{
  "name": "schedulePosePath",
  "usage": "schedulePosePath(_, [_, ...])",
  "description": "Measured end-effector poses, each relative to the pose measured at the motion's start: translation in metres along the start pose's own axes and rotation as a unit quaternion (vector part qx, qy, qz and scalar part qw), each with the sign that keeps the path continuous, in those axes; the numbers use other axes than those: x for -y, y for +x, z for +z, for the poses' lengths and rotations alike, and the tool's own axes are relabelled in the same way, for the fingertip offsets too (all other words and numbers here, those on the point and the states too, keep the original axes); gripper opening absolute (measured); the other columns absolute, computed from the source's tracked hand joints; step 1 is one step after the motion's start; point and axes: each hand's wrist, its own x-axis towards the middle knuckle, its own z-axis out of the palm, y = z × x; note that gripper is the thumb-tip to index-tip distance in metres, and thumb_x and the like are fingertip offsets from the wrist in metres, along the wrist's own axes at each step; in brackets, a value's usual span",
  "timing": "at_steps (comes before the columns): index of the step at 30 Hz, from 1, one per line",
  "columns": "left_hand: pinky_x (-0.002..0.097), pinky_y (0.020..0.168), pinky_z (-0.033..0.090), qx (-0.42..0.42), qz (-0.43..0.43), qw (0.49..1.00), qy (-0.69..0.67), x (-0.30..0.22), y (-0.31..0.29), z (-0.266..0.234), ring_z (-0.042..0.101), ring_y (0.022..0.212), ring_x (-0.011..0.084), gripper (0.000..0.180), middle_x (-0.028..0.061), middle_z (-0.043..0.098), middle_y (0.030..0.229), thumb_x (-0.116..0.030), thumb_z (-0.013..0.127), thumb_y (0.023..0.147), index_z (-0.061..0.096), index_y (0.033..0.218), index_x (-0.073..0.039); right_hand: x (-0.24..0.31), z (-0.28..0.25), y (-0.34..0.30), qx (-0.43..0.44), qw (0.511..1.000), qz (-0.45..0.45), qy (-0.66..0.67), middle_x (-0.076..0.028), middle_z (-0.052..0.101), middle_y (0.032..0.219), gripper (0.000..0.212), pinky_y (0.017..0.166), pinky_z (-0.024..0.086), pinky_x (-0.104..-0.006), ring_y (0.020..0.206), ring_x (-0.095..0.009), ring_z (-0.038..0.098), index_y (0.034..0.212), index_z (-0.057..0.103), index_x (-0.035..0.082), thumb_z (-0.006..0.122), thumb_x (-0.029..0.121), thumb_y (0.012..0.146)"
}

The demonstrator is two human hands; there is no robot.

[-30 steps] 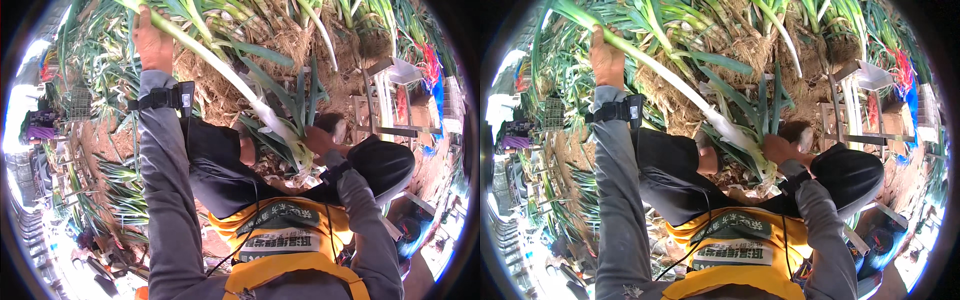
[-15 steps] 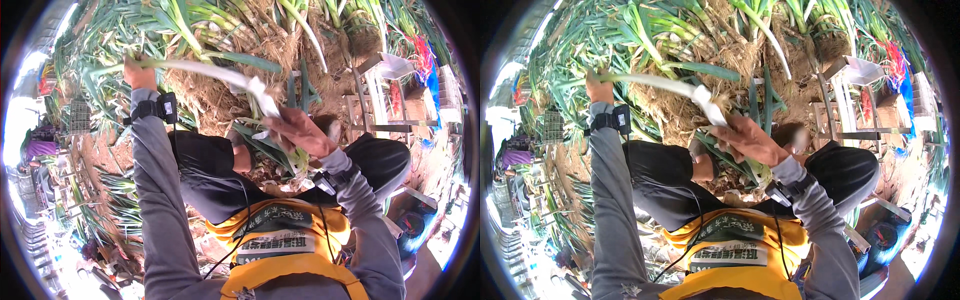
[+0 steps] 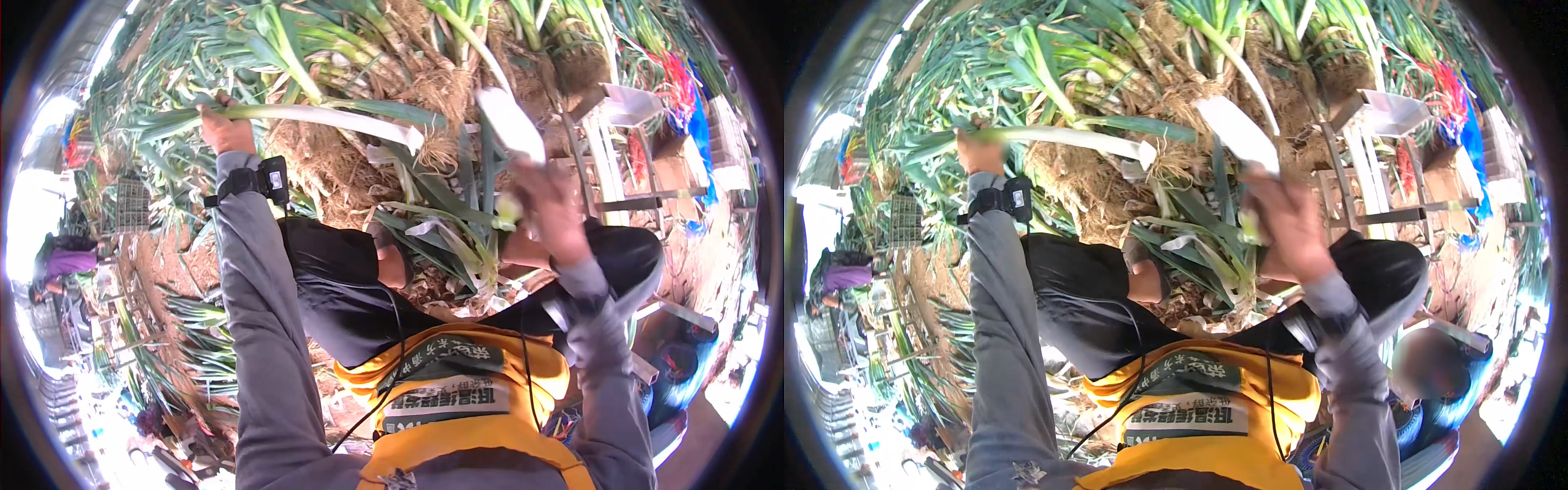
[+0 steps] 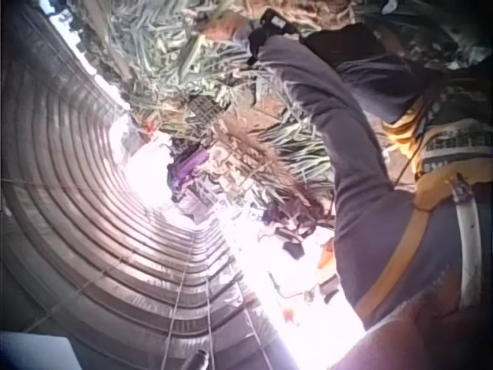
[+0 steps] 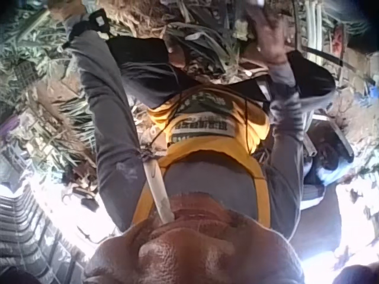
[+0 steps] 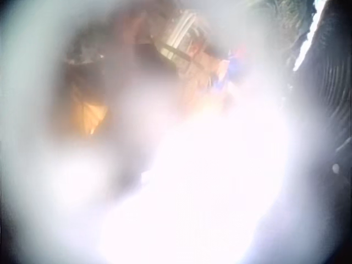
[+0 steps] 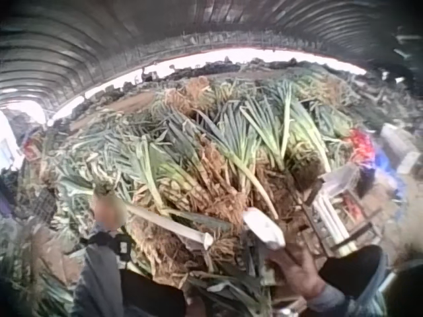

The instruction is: The recorder is peeling the outer skin and trimming harvested leeks by hand.

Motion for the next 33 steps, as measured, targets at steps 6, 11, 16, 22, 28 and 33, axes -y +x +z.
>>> schedulePosePath(6, [0.0285,0.058,0.045,0.091,-0.001,0.996,0.013,0.014,-0.024,0.044,0.052,0.068,0.0178,0.036,0.0102,0.059,0.086,-0.037,0.043,0.105,0.051,0.103,-0.002,-0.091,0.033,0.032,0.112,0.855,-0.209,-0.462,-0.020,0.063,0.097,0.025,0.071,0.058,-0.0401,0.080,-0.030,0.067,0.112,0.060,-0.001,0.054,0.018,0.098])
schedulePosePath(11, [0.0285,0.060,0.047,0.117,-0.020,0.993,0.024,-0.014,-0.010,0.025,0.055,0.072,0.0178,0.036,0.0119,0.062,0.093,-0.037,0.038,0.106,0.047,0.113,-0.003,0.004,0.074,0.064,0.012,0.923,-0.268,-0.277,-0.014,0.064,0.101,0.025,0.078,0.057,-0.0371,0.087,-0.031,0.065,0.116,0.062,0.001,0.063,0.008,0.092])
schedulePosePath(16, [0.0281,0.061,0.048,0.145,-0.024,0.989,0.018,-0.011,-0.020,0.028,0.055,0.071,0.0174,0.039,0.0123,0.063,0.090,-0.039,0.036,0.107,0.049,0.112,-0.002,0.001,0.095,0.083,0.173,0.769,-0.425,-0.445,-0.011,0.061,0.094,0.028,0.078,0.056,-0.0375,0.094,-0.030,0.062,0.106,0.064,0.004,0.066,0.004,0.078])
schedulePosePath(22, [0.0307,0.058,0.050,0.030,0.055,0.998,0.020,-0.005,-0.028,0.035,0.058,0.066,0.0196,0.030,0.0121,0.064,0.091,-0.029,0.055,0.101,0.052,0.114,-0.002,0.017,0.096,0.059,0.165,0.748,-0.468,-0.442,-0.009,0.057,0.093,0.022,0.072,0.053,-0.0373,0.090,-0.028,0.059,0.096,0.061,0.003,0.067,0.003,0.075])
schedulePosePath(28, [0.0292,0.052,0.045,0.002,0.019,1.000,0.017,0.005,-0.037,0.038,0.057,0.062,0.0165,0.029,0.0095,0.066,0.087,-0.032,0.053,0.102,0.053,0.110,-0.003,0.043,0.086,0.021,0.123,0.837,-0.422,-0.325,-0.007,0.059,0.092,0.026,0.070,0.051,-0.0382,0.083,-0.029,0.059,0.093,0.062,0.004,0.078,0.006,0.073])
schedulePosePath(33, [0.0303,0.054,0.046,-0.026,0.047,0.997,0.054,-0.010,-0.031,0.030,0.058,0.063,0.0185,0.034,0.0087,0.066,0.092,-0.035,0.055,0.101,0.053,0.115,-0.004,0.074,0.056,0.001,-0.023,0.963,-0.242,-0.118,-0.010,0.060,0.093,0.015,0.066,0.046,-0.0274,0.077,-0.015,0.056,0.101,0.060,-0.002,0.068,0.004,0.090])
